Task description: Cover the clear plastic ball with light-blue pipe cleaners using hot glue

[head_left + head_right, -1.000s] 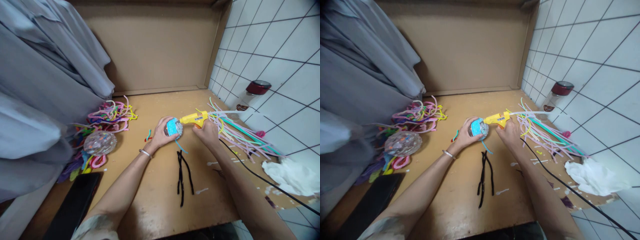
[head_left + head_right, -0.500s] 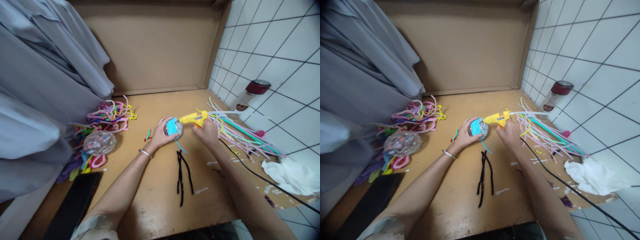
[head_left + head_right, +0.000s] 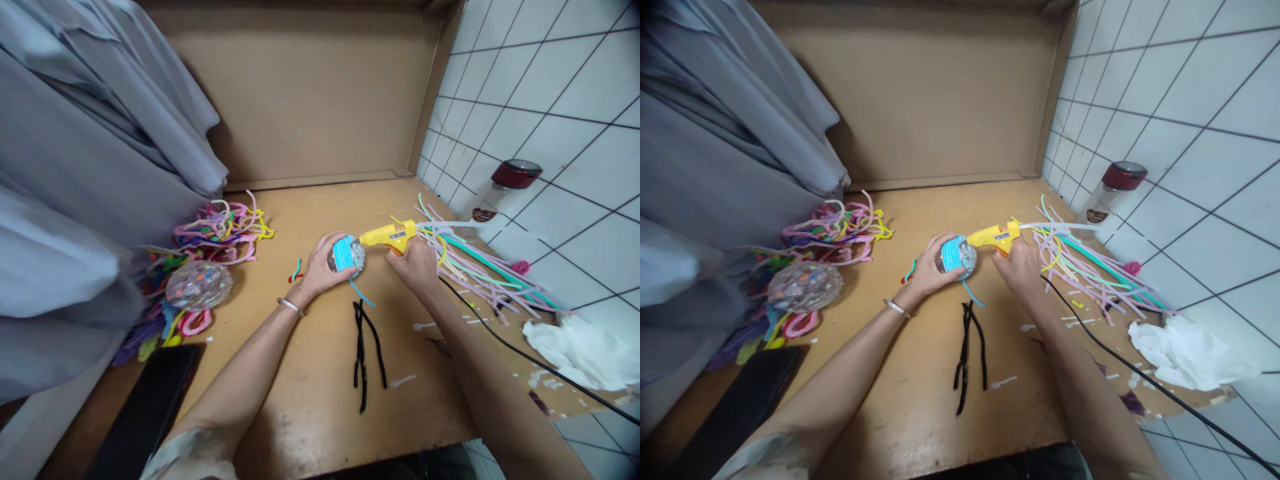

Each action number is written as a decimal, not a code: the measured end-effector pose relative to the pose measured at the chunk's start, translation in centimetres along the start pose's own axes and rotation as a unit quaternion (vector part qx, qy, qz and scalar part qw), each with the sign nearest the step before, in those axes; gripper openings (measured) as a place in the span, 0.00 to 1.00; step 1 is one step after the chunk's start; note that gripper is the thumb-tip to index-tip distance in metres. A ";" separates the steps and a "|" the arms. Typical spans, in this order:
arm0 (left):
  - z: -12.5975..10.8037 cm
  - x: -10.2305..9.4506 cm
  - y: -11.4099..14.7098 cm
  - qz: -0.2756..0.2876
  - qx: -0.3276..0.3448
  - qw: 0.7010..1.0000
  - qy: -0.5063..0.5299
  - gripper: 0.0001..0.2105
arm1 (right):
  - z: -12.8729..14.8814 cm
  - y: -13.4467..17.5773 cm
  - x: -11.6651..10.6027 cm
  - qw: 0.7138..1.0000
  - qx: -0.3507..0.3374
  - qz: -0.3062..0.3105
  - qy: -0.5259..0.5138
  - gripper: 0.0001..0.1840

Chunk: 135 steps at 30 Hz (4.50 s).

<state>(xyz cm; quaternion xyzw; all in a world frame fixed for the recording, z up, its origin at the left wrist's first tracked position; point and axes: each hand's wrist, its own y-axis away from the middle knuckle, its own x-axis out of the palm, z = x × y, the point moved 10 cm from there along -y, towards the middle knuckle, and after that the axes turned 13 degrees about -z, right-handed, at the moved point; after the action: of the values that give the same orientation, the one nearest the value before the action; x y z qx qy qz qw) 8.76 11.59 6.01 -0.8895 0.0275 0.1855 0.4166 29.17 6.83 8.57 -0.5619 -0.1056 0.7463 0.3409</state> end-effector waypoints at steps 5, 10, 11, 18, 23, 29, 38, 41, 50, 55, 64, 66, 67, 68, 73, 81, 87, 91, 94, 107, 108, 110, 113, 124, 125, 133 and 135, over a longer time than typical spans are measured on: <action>0.1 0.1 0.0 0.006 -0.008 1.000 -0.006 0.34 | -0.2 -0.1 0.2 1.000 0.000 0.000 0.013 0.17; -0.1 0.0 0.1 0.003 0.004 1.000 0.004 0.33 | -0.2 -0.2 -0.1 1.000 0.005 0.013 0.016 0.14; -0.1 0.0 0.1 0.001 0.004 1.000 0.004 0.33 | -0.2 -0.2 -0.1 1.000 0.007 0.018 0.016 0.14; -0.2 0.1 0.0 0.002 0.009 1.000 -0.001 0.33 | -0.3 -0.2 -0.3 0.999 0.028 0.021 0.003 0.14; -0.1 0.1 0.0 0.002 0.006 1.000 -0.002 0.33 | -0.1 -0.2 0.0 0.999 0.009 0.035 0.004 0.14; -0.2 0.0 0.0 -0.004 0.011 1.000 0.008 0.33 | -0.2 -0.3 0.0 1.000 -0.001 0.021 0.011 0.14; -0.4 -0.1 0.0 -0.007 0.028 1.000 -0.002 0.33 | 0.1 -0.2 -0.2 0.999 0.001 0.021 0.026 0.16; -0.4 0.0 0.0 -0.005 0.027 1.000 -0.005 0.33 | 0.1 -0.2 -0.1 0.999 -0.001 0.031 0.028 0.16; -0.5 0.0 0.0 -0.008 0.031 0.999 0.003 0.33 | -0.2 -0.2 -0.3 0.999 0.018 0.029 0.031 0.16; -0.3 0.0 0.0 -0.007 0.021 1.000 0.002 0.33 | 0.1 -0.1 -0.4 0.999 0.007 0.021 0.042 0.17; -0.4 0.1 0.0 -0.001 0.020 1.000 0.002 0.33 | 0.1 -0.1 -0.3 0.999 -0.003 0.034 0.039 0.16; -0.4 0.0 0.0 -0.002 0.024 1.000 0.004 0.33 | -0.1 -0.1 -0.3 0.999 0.001 0.035 0.040 0.16; -0.4 0.1 0.0 -0.003 0.023 1.000 0.004 0.33 | -0.2 -0.1 -0.3 0.999 0.004 0.035 0.041 0.16; -0.4 0.1 0.0 -0.002 0.021 1.000 0.002 0.33 | -0.2 -0.1 -0.3 0.998 0.006 0.035 0.042 0.17; -0.3 0.2 0.0 -0.001 0.015 1.000 0.004 0.33 | -0.1 -0.1 -0.4 0.998 0.011 0.032 0.046 0.17; -0.3 0.2 0.0 0.002 0.012 1.000 0.013 0.33 | 0.0 0.0 -0.5 0.999 -0.003 0.023 0.037 0.15; -0.2 0.1 0.0 0.001 0.013 1.000 0.002 0.33 | -0.1 -0.1 -0.7 0.999 0.000 0.032 0.043 0.14; -0.2 0.1 0.0 0.002 0.013 1.000 -0.005 0.33 | -0.1 0.0 -0.6 0.998 0.014 0.039 0.042 0.16; -0.3 0.1 0.0 0.001 0.014 1.000 0.001 0.33 | -0.1 0.0 -0.5 0.999 0.010 0.031 0.038 0.16; -0.2 0.1 0.0 0.003 0.013 1.000 0.001 0.33 | -0.1 -0.2 -0.3 1.000 -0.006 0.015 0.023 0.17; -0.2 0.2 0.0 0.004 0.013 1.000 -0.001 0.33 | -0.2 -0.2 -0.2 1.000 -0.007 0.014 0.020 0.17; -0.1 0.2 0.0 0.005 0.014 1.000 -0.004 0.34 | -0.2 -0.2 -0.2 1.000 -0.010 0.011 0.014 0.16; -0.1 0.1 0.0 0.002 0.016 1.000 -0.004 0.34 | -0.2 -0.3 -0.2 1.000 -0.010 0.012 0.015 0.17; -0.1 0.1 0.0 0.000 0.013 1.000 -0.004 0.33 | 0.1 -0.2 -0.3 0.999 -0.018 0.014 0.024 0.15; -0.1 0.1 0.1 0.001 0.014 1.000 -0.005 0.33 | 0.1 -0.2 -0.3 0.999 -0.020 0.011 0.025 0.15; -0.1 0.0 0.0 0.000 0.010 1.000 0.001 0.33 | 0.1 -0.1 -0.2 0.999 -0.013 0.018 0.034 0.16; -0.1 0.0 0.0 -0.002 0.011 1.000 0.004 0.33 | 0.3 -0.1 -0.2 0.999 -0.017 0.019 0.034 0.16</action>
<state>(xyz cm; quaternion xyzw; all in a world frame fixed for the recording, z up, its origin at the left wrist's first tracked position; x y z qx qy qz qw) 8.75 11.49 6.07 -0.8855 0.0297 0.1808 0.4269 28.99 6.84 8.88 -0.5945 -0.0956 0.7311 0.3208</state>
